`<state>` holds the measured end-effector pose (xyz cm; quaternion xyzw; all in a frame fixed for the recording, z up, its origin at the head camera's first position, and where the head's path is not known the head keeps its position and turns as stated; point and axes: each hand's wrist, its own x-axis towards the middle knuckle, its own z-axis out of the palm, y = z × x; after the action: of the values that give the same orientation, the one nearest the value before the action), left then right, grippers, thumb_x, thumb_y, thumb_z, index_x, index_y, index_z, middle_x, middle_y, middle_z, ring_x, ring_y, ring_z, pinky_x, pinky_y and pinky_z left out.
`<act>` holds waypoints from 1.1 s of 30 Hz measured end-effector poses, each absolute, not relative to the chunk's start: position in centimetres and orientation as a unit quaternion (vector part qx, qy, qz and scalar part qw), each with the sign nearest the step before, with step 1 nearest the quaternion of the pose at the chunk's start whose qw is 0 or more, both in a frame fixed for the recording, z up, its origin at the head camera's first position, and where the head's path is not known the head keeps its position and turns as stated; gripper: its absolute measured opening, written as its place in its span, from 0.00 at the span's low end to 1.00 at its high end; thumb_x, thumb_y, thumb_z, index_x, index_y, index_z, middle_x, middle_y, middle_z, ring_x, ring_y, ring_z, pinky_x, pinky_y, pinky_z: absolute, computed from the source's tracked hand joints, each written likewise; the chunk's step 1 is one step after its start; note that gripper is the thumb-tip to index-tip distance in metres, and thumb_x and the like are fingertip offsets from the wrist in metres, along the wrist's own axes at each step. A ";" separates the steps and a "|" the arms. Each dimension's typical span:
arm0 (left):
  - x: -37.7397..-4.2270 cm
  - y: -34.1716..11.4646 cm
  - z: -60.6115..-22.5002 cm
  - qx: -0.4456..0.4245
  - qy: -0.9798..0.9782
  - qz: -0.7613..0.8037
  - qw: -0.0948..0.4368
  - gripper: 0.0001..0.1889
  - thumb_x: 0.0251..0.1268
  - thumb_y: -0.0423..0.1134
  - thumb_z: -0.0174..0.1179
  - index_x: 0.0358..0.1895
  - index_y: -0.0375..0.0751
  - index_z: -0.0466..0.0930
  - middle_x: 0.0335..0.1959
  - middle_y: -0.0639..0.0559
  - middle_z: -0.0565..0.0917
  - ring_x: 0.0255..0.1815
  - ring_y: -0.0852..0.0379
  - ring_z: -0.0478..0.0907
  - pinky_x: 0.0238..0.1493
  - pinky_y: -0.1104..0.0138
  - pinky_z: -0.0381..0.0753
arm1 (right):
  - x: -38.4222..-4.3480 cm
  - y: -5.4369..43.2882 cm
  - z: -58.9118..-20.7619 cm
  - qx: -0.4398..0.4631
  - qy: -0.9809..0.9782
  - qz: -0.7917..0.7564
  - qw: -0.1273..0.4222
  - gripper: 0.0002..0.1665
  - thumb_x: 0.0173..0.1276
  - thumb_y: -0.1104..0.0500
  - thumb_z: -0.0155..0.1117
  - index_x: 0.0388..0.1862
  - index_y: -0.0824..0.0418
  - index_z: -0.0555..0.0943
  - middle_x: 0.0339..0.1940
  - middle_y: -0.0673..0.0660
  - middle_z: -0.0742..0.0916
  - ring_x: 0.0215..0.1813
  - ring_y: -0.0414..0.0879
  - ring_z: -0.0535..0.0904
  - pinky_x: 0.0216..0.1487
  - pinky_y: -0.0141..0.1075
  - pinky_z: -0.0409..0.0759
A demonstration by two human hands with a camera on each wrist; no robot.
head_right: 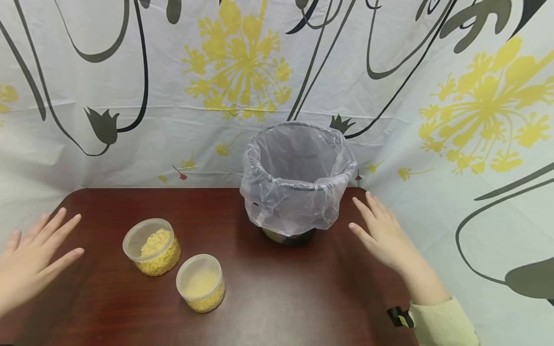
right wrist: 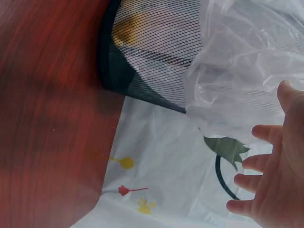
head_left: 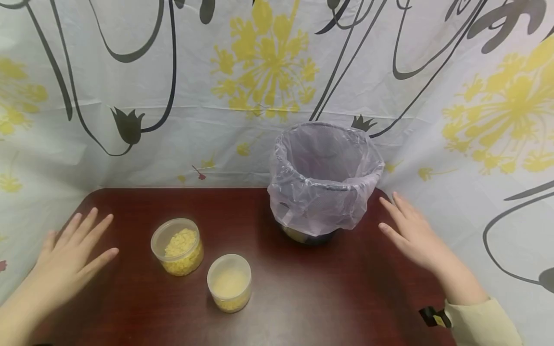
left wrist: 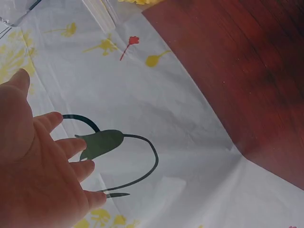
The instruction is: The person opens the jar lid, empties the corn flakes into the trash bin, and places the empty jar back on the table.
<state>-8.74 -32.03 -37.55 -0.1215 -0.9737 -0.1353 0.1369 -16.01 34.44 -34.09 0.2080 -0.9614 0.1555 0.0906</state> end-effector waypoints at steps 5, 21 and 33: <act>-8.9 -31.6 -37.6 -0.133 -0.970 -0.144 0.144 0.39 0.70 0.50 0.54 0.77 0.49 0.45 0.77 0.43 0.40 0.76 0.45 0.29 0.63 0.41 0.17 | -15.6 33.8 -33.6 0.217 -0.957 0.164 0.096 0.37 0.73 0.51 0.55 0.76 0.56 0.55 0.75 0.68 0.54 0.72 0.68 0.49 0.66 0.64 0.45; -8.9 -28.4 -36.3 -0.192 -0.941 -0.206 0.188 0.37 0.63 0.43 0.62 0.74 0.46 0.56 0.72 0.36 0.59 0.75 0.43 0.46 0.71 0.52 0.36 | -14.1 30.7 -31.9 0.264 -0.933 0.172 0.171 0.36 0.68 0.56 0.61 0.73 0.56 0.63 0.73 0.63 0.64 0.70 0.65 0.59 0.66 0.57 0.54; -8.4 -26.1 -36.1 -0.229 -0.924 -0.212 0.223 0.38 0.59 0.45 0.66 0.72 0.46 0.62 0.69 0.40 0.65 0.72 0.47 0.55 0.71 0.63 0.44 | -13.1 28.6 -32.0 0.343 -0.887 0.183 0.249 0.32 0.74 0.43 0.49 0.68 0.63 0.69 0.68 0.64 0.71 0.67 0.61 0.63 0.70 0.45 0.50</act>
<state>-8.42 -26.15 -36.13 -0.2288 -0.9236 -0.2125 0.2226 -13.07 28.64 -31.98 0.3426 -0.8872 0.1832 0.2489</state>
